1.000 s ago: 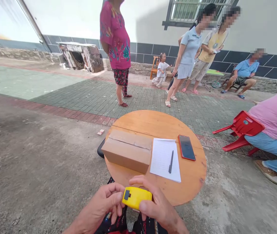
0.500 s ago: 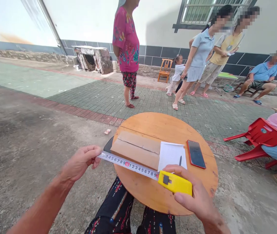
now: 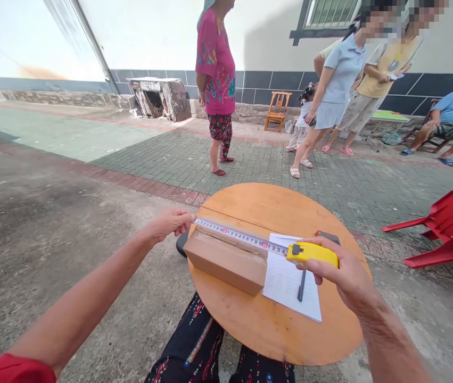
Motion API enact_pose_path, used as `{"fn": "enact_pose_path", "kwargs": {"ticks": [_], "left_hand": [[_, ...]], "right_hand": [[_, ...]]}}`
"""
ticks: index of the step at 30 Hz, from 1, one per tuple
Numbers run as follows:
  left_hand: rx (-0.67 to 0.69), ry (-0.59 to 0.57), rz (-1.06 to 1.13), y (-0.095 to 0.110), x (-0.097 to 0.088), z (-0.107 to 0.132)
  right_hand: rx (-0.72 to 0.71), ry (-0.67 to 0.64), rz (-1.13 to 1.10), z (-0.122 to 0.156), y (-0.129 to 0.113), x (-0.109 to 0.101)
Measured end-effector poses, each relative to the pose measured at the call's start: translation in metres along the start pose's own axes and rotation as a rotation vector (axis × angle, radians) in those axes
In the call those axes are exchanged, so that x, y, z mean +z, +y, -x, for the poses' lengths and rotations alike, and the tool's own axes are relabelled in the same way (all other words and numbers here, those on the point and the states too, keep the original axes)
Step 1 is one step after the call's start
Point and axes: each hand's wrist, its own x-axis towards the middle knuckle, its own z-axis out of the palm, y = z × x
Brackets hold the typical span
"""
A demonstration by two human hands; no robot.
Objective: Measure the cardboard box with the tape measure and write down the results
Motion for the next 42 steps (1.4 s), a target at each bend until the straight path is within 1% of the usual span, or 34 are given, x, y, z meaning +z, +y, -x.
{"fn": "enact_pose_path", "kwargs": {"ticks": [5, 12, 17, 22, 26, 32, 37, 42], "left_hand": [[-0.007, 0.012, -0.079, 0.004, 0.006, -0.005], [0.014, 0.028, -0.153, 0.002, 0.012, -0.006], [0.038, 0.016, -0.184, 0.003, 0.016, -0.009], [0.063, 0.023, -0.215, 0.001, 0.019, -0.011], [0.074, 0.02, -0.222, 0.001, 0.021, -0.01], [0.087, -0.021, -0.214, -0.004, 0.019, -0.014], [0.067, -0.027, -0.208, -0.003, 0.018, -0.014], [0.061, -0.011, -0.189, 0.0, 0.021, -0.012]], "right_hand": [[-0.007, -0.035, -0.008, -0.009, 0.009, -0.005], [-0.049, -0.11, -0.04, -0.012, 0.013, -0.003], [-0.055, -0.082, -0.064, -0.012, 0.016, -0.002], [-0.05, -0.105, -0.088, -0.015, 0.024, -0.003], [-0.051, -0.142, -0.094, -0.019, 0.029, -0.004], [-0.039, -0.16, -0.102, -0.023, 0.037, -0.005], [-0.035, -0.161, -0.105, -0.02, 0.036, -0.004], [-0.035, -0.155, -0.074, -0.021, 0.036, -0.004]]}}
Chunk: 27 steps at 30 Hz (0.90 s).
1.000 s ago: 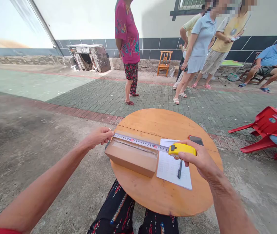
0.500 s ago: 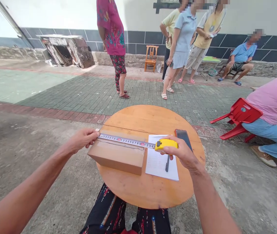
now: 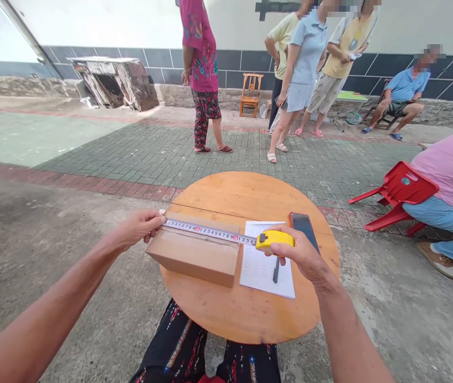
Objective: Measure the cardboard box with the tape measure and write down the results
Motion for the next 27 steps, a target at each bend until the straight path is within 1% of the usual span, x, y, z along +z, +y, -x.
{"fn": "enact_pose_path", "kwargs": {"ticks": [2, 4, 6, 7, 9, 10, 12, 14, 16, 18, 20, 22, 24, 27], "left_hand": [[0.002, 0.003, 0.006, 0.0, 0.001, 0.001], [0.01, 0.005, 0.01, -0.001, 0.0, 0.001], [0.023, 0.018, 0.015, -0.002, -0.006, 0.002], [0.038, 0.037, 0.021, -0.002, -0.011, 0.002], [0.093, 0.087, 0.037, 0.002, -0.023, 0.002], [0.126, 0.105, 0.043, 0.005, -0.029, 0.002], [0.198, 0.104, 0.037, 0.015, -0.038, 0.001], [0.268, 0.058, -0.023, 0.029, -0.039, -0.001], [0.361, -0.015, -0.139, 0.044, -0.029, -0.004], [0.468, -0.104, -0.25, 0.058, -0.012, -0.009], [0.522, -0.156, -0.276, 0.065, 0.006, -0.017], [0.546, -0.196, -0.272, 0.067, 0.02, -0.025], [0.568, -0.244, -0.267, 0.064, 0.03, -0.033], [0.599, -0.306, -0.255, 0.055, 0.038, -0.039]], "right_hand": [[0.002, 0.01, 0.021, 0.0, -0.004, 0.0], [0.005, 0.04, 0.073, 0.006, -0.013, 0.003], [0.004, 0.075, 0.154, 0.019, -0.026, 0.012], [0.003, 0.093, 0.191, 0.029, -0.033, 0.019], [0.016, 0.108, 0.202, 0.053, -0.045, 0.042], [0.03, 0.146, 0.159, 0.067, -0.048, 0.056], [0.131, 0.155, 0.033, 0.091, -0.048, 0.089], [0.165, 0.136, -0.184, 0.108, -0.038, 0.124], [0.186, 0.072, -0.444, 0.114, -0.024, 0.159], [0.235, -0.003, -0.685, 0.111, -0.01, 0.19], [0.278, -0.017, -0.859, 0.104, -0.002, 0.217], [0.296, 0.028, -0.974, 0.097, 0.0, 0.239], [0.294, 0.079, -1.031, 0.092, -0.002, 0.257], [0.288, 0.103, -1.034, 0.089, -0.005, 0.274]]}}
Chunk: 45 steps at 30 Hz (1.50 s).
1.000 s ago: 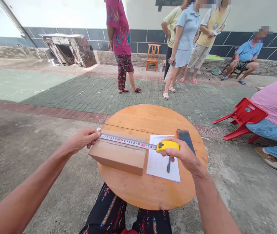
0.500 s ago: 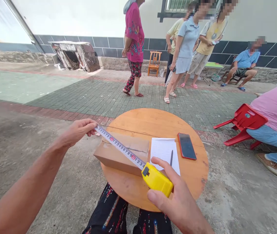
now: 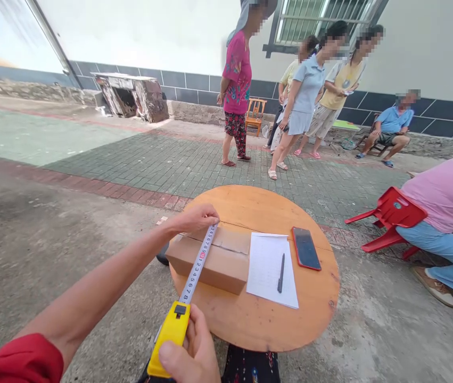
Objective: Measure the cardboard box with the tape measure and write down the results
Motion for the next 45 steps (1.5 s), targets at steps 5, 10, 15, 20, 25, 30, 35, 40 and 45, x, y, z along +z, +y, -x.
{"fn": "enact_pose_path", "kwargs": {"ticks": [5, 10, 15, 20, 25, 30, 35, 40, 45], "left_hand": [[0.013, 0.015, 0.029, -0.008, 0.009, 0.002], [0.007, 0.028, 0.047, -0.011, 0.014, 0.002], [0.004, -0.015, 0.046, -0.012, 0.012, 0.003], [0.001, -0.052, 0.043, -0.013, 0.01, 0.003], [0.002, -0.054, 0.038, -0.015, 0.011, 0.002], [0.004, -0.036, 0.032, -0.018, 0.013, 0.002], [0.018, -0.016, 0.034, -0.018, 0.014, 0.001], [0.034, 0.034, 0.048, -0.011, 0.006, 0.005], [0.067, 0.119, 0.053, 0.009, -0.006, 0.017]], "right_hand": [[-0.004, 0.029, 0.037, 0.001, 0.007, 0.002], [-0.02, 0.045, 0.033, 0.002, 0.007, 0.002], [0.011, 0.068, 0.043, 0.003, 0.005, 0.006], [0.035, 0.018, 0.07, 0.003, -0.004, 0.009], [0.152, -0.057, 0.091, 0.003, -0.02, 0.011], [0.192, -0.104, 0.098, 0.004, -0.028, 0.011], [0.188, -0.092, 0.069, 0.004, -0.028, 0.011], [0.138, -0.067, 0.107, 0.005, -0.033, 0.007], [0.105, -0.072, 0.149, 0.011, -0.035, -0.003]]}}
